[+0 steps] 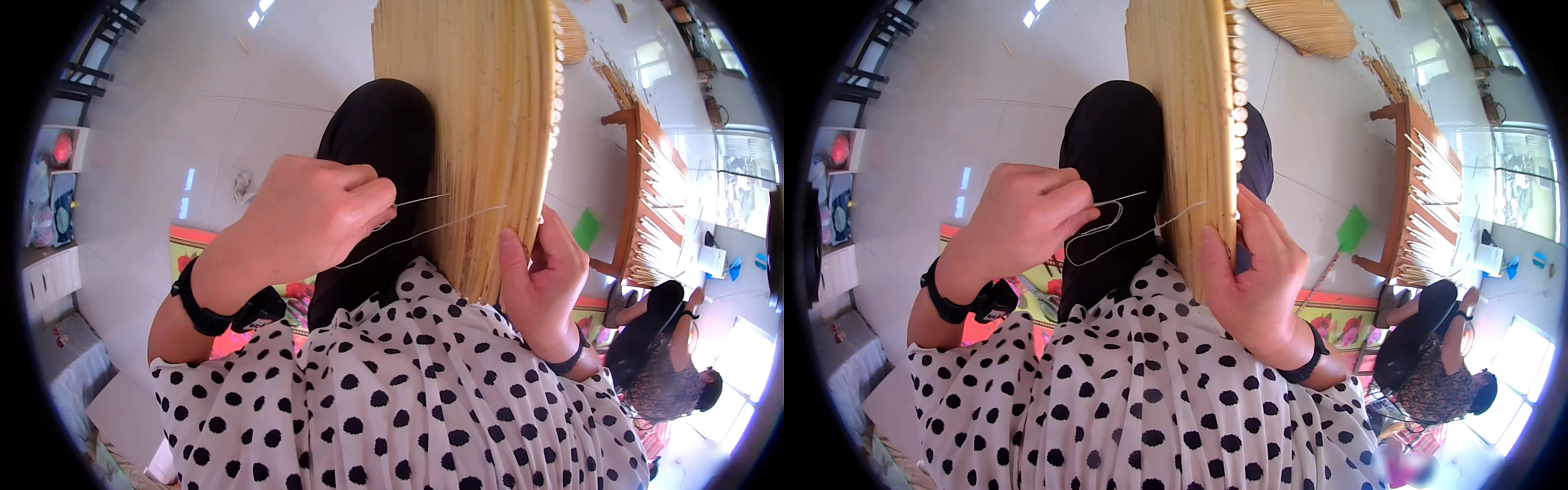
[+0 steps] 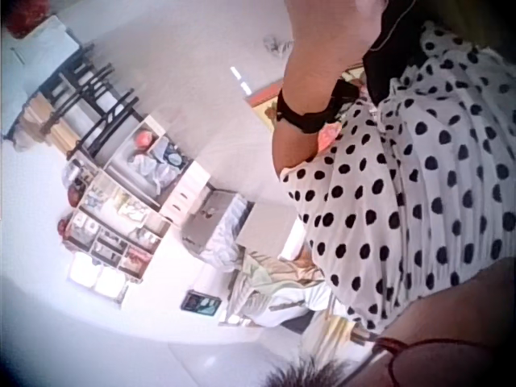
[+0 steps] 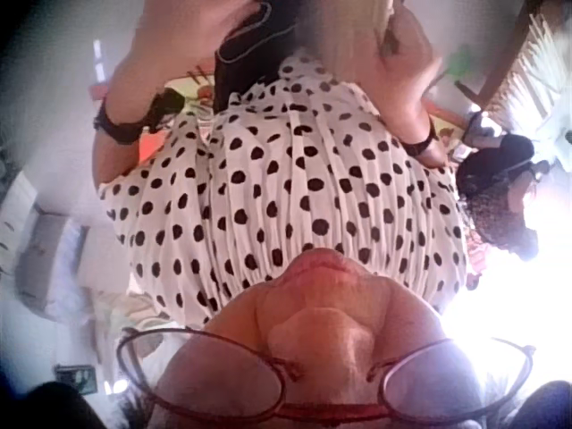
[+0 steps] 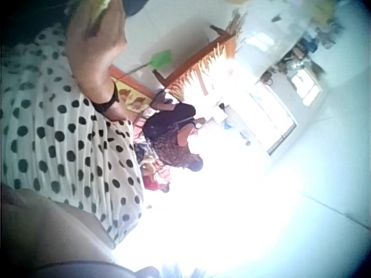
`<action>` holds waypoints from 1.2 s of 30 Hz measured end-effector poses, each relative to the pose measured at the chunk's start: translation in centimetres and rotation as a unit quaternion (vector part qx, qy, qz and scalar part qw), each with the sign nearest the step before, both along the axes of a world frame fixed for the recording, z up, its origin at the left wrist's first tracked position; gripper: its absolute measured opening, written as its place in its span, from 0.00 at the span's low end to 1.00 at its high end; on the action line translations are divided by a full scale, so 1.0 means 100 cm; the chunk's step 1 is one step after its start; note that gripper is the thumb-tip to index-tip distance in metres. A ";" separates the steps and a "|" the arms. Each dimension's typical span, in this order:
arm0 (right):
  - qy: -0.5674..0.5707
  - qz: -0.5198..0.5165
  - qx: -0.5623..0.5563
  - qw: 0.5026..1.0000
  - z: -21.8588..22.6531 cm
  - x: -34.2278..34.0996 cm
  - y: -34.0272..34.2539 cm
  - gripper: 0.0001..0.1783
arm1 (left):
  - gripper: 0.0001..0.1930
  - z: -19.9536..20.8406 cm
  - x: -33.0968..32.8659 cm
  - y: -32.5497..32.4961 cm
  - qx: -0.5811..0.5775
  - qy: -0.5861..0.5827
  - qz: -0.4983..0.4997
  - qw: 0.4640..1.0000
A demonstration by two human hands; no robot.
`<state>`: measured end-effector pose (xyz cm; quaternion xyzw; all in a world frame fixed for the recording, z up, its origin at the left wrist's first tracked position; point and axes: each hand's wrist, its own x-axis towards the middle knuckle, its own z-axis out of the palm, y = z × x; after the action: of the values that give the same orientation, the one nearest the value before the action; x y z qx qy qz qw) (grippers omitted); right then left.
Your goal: The person sits on the floor and weaves a bamboo mat by threading a white string through the bamboo strips with a needle. They periodically use scissors to cut the string and continue weaving.
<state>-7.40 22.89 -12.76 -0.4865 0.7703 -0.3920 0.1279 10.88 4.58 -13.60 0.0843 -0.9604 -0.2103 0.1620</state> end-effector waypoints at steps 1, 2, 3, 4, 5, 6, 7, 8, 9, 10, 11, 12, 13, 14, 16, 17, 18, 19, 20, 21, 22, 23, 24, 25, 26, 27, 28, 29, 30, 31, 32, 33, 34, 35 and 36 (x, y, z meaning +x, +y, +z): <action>0.002 -0.008 0.005 1.000 -0.001 -0.001 0.000 0.18 | 0.12 -0.001 0.001 0.001 0.020 0.002 0.011 1.000; 0.008 -0.008 -0.006 1.000 -0.003 -0.003 0.001 0.19 | 0.10 -0.006 -0.001 0.003 0.053 0.028 0.014 0.998; 0.010 -0.001 -0.019 1.000 -0.006 -0.004 0.002 0.19 | 0.08 -0.009 -0.003 0.008 0.085 0.050 0.023 0.995; 0.012 0.005 -0.032 0.999 -0.008 -0.005 0.002 0.20 | 0.07 -0.012 -0.006 0.012 0.117 0.073 0.031 0.990; -0.001 0.002 -0.027 1.000 -0.009 -0.005 0.002 0.20 | 0.07 -0.015 -0.008 0.017 0.135 0.092 0.034 0.986; -0.011 -0.005 -0.024 1.000 -0.008 -0.004 0.003 0.20 | 0.07 -0.017 -0.012 0.021 0.154 0.113 0.032 0.981; -0.022 -0.013 -0.020 0.999 -0.008 -0.003 0.003 0.20 | 0.09 -0.019 -0.016 0.025 0.172 0.134 0.029 0.976; -0.030 -0.016 -0.023 0.999 -0.009 -0.003 0.004 0.20 | 0.12 -0.018 -0.018 0.028 0.177 0.129 0.028 0.975; -0.040 -0.020 -0.028 0.999 -0.012 -0.003 0.005 0.20 | 0.12 -0.017 -0.019 0.030 0.179 0.129 0.029 0.975; -0.050 -0.023 -0.033 0.998 -0.013 -0.003 0.005 0.20 | 0.13 -0.017 -0.021 0.031 0.182 0.129 0.029 0.974; -0.047 -0.028 -0.027 0.998 -0.011 -0.003 0.005 0.20 | 0.13 -0.017 -0.022 0.032 0.185 0.129 0.030 0.974; -0.048 -0.033 -0.021 0.998 -0.011 -0.002 0.005 0.20 | 0.13 -0.018 -0.023 0.033 0.181 0.134 0.029 0.974; -0.051 -0.035 -0.020 0.998 -0.011 -0.001 0.005 0.20 | 0.14 -0.020 -0.024 0.033 0.178 0.139 0.029 0.974; -0.053 -0.037 -0.018 0.998 -0.011 -0.001 0.005 0.20 | 0.14 -0.021 -0.024 0.033 0.174 0.144 0.028 0.974; -0.058 -0.037 -0.020 0.997 -0.010 0.000 0.005 0.20 | 0.14 -0.020 -0.024 0.033 0.172 0.143 0.026 0.974; -0.059 -0.036 -0.022 0.997 -0.010 0.001 0.005 0.20 | 0.14 -0.020 -0.023 0.033 0.172 0.142 0.025 0.975; -0.058 -0.034 -0.024 0.997 -0.011 0.000 0.005 0.20 | 0.14 -0.019 -0.023 0.033 0.171 0.140 0.026 0.975; -0.055 -0.032 -0.025 0.998 -0.011 0.000 0.005 0.20 | 0.14 -0.018 -0.023 0.033 0.171 0.137 0.028 0.975; -0.052 -0.029 -0.027 0.998 -0.012 0.000 0.005 0.20 | 0.13 -0.018 -0.023 0.033 0.171 0.135 0.029 0.976; -0.048 -0.027 -0.027 0.998 -0.013 -0.001 0.005 0.20 | 0.14 -0.017 -0.023 0.033 0.171 0.137 0.030 0.975; -0.048 -0.027 -0.027 0.998 -0.012 0.000 0.005 0.20 | 0.14 -0.017 -0.023 0.033 0.171 0.138 0.030 0.975; -0.048 -0.028 -0.026 0.998 -0.012 0.000 0.005 0.21 | 0.14 -0.017 -0.024 0.033 0.171 0.139 0.031 0.975; -0.051 -0.030 -0.024 0.998 -0.011 0.001 0.004 0.21 | 0.14 -0.017 -0.024 0.033 0.169 0.142 0.029 0.975; -0.053 -0.031 -0.024 0.998 -0.011 0.001 0.004 0.21 | 0.14 -0.017 -0.024 0.033 0.167 0.144 0.028 0.975; -0.055 -0.032 -0.024 0.998 -0.010 0.001 0.004 0.21 | 0.14 -0.017 -0.024 0.033 0.165 0.146 0.027 0.975; -0.056 -0.031 -0.027 0.998 -0.011 0.001 0.004 0.21 | 0.14 -0.017 -0.025 0.033 0.162 0.142 0.026 0.976; -0.057 -0.030 -0.029 0.997 -0.012 0.001 0.004 0.21 | 0.14 -0.017 -0.025 0.033 0.159 0.139 0.025 0.977; -0.052 -0.029 -0.022 0.998 -0.011 0.000 0.005 0.21 | 0.14 -0.017 -0.025 0.034 0.156 0.135 0.024 0.978; -0.046 -0.028 -0.014 0.998 -0.010 0.000 0.006 0.21 | 0.14 -0.016 -0.025 0.034 0.157 0.138 0.025 0.978; -0.041 -0.027 -0.007 0.999 -0.010 -0.001 0.006 0.21 | 0.14 -0.016 -0.025 0.034 0.158 0.140 0.027 0.977; -0.044 -0.025 -0.013 0.999 -0.010 -0.001 0.006 0.21 | 0.14 -0.016 -0.026 0.035 0.159 0.143 0.029 0.976; -0.047 -0.024 -0.019 0.998 -0.011 -0.001 0.006 0.21 | 0.14 -0.016 -0.026 0.035 0.158 0.144 0.030 0.976; -0.050 -0.023 -0.025 0.998 -0.011 -0.001 0.006 0.21 | 0.13 -0.015 -0.026 0.035 0.157 0.146 0.031 0.976; -0.050 -0.024 -0.026 0.998 -0.012 -0.001 0.006 0.21 | 0.13 -0.015 -0.026 0.035 0.156 0.147 0.032 0.976; -0.050 -0.024 -0.028 0.998 -0.013 -0.001 0.006 0.21 | 0.13 -0.015 -0.027 0.035 0.155 0.146 0.032 0.976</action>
<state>-7.52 23.54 -14.07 -0.4507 0.7634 -0.4400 0.1431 8.21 8.12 -15.12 0.1074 -0.8788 -0.3615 0.2924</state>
